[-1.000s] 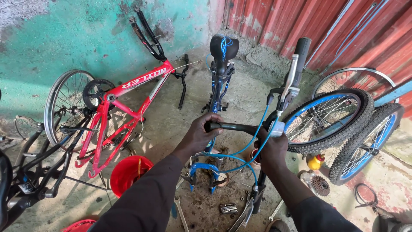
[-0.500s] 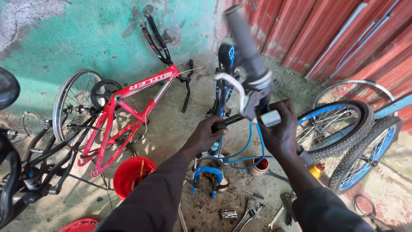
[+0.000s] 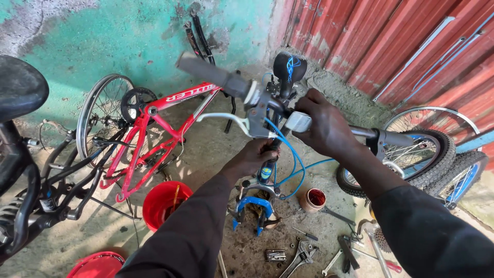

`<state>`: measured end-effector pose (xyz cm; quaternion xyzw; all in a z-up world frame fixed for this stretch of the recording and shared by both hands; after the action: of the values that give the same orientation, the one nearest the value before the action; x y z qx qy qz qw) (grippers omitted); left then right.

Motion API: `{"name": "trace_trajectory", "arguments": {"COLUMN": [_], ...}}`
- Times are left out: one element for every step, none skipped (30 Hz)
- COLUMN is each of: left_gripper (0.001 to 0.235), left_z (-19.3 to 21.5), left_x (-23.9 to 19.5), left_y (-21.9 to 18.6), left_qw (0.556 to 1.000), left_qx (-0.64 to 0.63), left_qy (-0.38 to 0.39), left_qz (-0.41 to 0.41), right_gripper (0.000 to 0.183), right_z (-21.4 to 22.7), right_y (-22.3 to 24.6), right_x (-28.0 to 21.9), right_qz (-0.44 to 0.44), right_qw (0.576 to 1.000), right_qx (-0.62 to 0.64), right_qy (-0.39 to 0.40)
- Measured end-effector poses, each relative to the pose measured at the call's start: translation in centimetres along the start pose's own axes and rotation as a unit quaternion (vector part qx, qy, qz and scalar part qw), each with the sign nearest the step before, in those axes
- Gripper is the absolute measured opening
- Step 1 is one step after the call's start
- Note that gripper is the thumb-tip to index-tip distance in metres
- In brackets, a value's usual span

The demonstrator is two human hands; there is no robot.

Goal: The person assembles the handlebar onto a blue bicycle frame. They insert the handlebar into the stem, align the brake and gear cables, and secure the assembly using a wrench to tighten the bolts.

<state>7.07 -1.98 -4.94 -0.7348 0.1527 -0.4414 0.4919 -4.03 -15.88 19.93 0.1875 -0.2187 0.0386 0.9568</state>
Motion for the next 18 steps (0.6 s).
{"name": "trace_trajectory", "arguments": {"left_gripper": [0.019, 0.024, 0.030, 0.030, 0.036, 0.041, 0.041, 0.041, 0.041, 0.041, 0.036, 0.031, 0.031, 0.032, 0.034, 0.034, 0.032, 0.030], "left_z": [0.2, 0.3, 0.5, 0.4, 0.3, 0.2, 0.5, 0.8, 0.9, 1.1, 1.2, 1.4, 0.9, 0.5, 0.1, -0.1, -0.3, -0.5], "left_x": [0.2, 0.3, 0.4, 0.1, -0.2, -0.4, -0.3, -0.2, 0.0, 0.2, 0.4, 0.5, 0.4, 0.2, 0.0, 0.0, 0.0, 0.0], "left_y": [0.5, 1.1, 1.8, 0.6, -0.6, -1.7, -0.8, 0.1, 1.1, 2.1, 3.1, 4.1, 3.0, 1.9, 0.7, 0.1, -0.5, -1.1], "left_qw": [1.000, 1.000, 0.999, 0.999, 0.996, 0.992, 0.991, 0.992, 0.993, 0.993, 0.991, 0.988, 0.988, 0.986, 0.983, 0.983, 0.979, 0.975], "left_qx": [-0.001, 0.018, 0.037, 0.036, 0.072, 0.107, 0.107, 0.109, 0.110, 0.110, 0.131, 0.152, 0.152, 0.167, 0.184, 0.185, 0.202, 0.220], "left_qy": [0.000, 0.005, 0.009, 0.009, 0.013, 0.017, 0.017, 0.010, 0.005, 0.006, 0.006, 0.007, 0.006, 0.002, -0.004, -0.005, -0.012, -0.019], "left_qz": [0.000, 0.019, 0.038, 0.038, 0.055, 0.072, 0.073, 0.058, 0.043, 0.043, 0.033, 0.023, 0.024, 0.017, 0.011, 0.012, 0.014, 0.016], "right_gripper": [0.040, 0.036, 0.034, 0.034, 0.034, 0.035, 0.035, 0.036, 0.039, 0.039, 0.039, 0.040, 0.040, 0.042, 0.045, 0.045, 0.045, 0.046], "right_z": [0.3, 0.6, 0.8, 0.8, 0.9, 0.9, 0.9, 0.8, 0.9, 0.7, 0.4, 0.2, 0.4, 0.6, 0.7, 0.7, 0.6, 0.6], "right_y": [1.0, 2.0, 3.0, 3.2, 3.4, 3.6, 3.7, 3.8, 3.8, 3.7, 3.5, 3.4, 3.7, 3.9, 4.2, 4.1, 3.9, 3.8], "right_x": [0.2, 0.3, 0.5, 0.6, 0.8, 0.9, 1.1, 1.2, 1.4, 1.6, 1.8, 2.1, 2.0, 2.0, 2.0, 2.0, 1.9, 1.9], "right_qz": [0.000, 0.005, 0.012, 0.012, 0.020, 0.028, 0.028, 0.030, 0.032, 0.031, 0.031, 0.030, 0.030, 0.023, 0.017, 0.018, 0.015, 0.012], "right_qw": [1.000, 1.000, 0.999, 0.999, 0.997, 0.996, 0.996, 0.995, 0.995, 0.995, 0.994, 0.994, 0.994, 0.993, 0.993, 0.993, 0.994, 0.995], "right_qx": [-0.001, -0.018, -0.035, -0.036, -0.047, -0.059, -0.058, -0.061, -0.066, -0.066, -0.076, -0.085, -0.085, -0.092, -0.099, -0.098, -0.092, -0.087], "right_qy": [0.000, 0.019, 0.038, 0.038, 0.050, 0.061, 0.061, 0.066, 0.070, 0.070, 0.068, 0.065, 0.066, 0.064, 0.062, 0.062, 0.056, 0.049]}}
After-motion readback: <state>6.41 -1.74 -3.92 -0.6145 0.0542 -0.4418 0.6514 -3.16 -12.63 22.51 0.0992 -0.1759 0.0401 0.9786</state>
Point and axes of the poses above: each hand's wrist, its own x-axis towards the middle knuckle, its own z-axis out of the back of the hand, y = z × x, the point moved 2 cm from there along x, towards the middle knuckle, and after that the axes turned 11 degrees about -z, right-handed, at the moved point
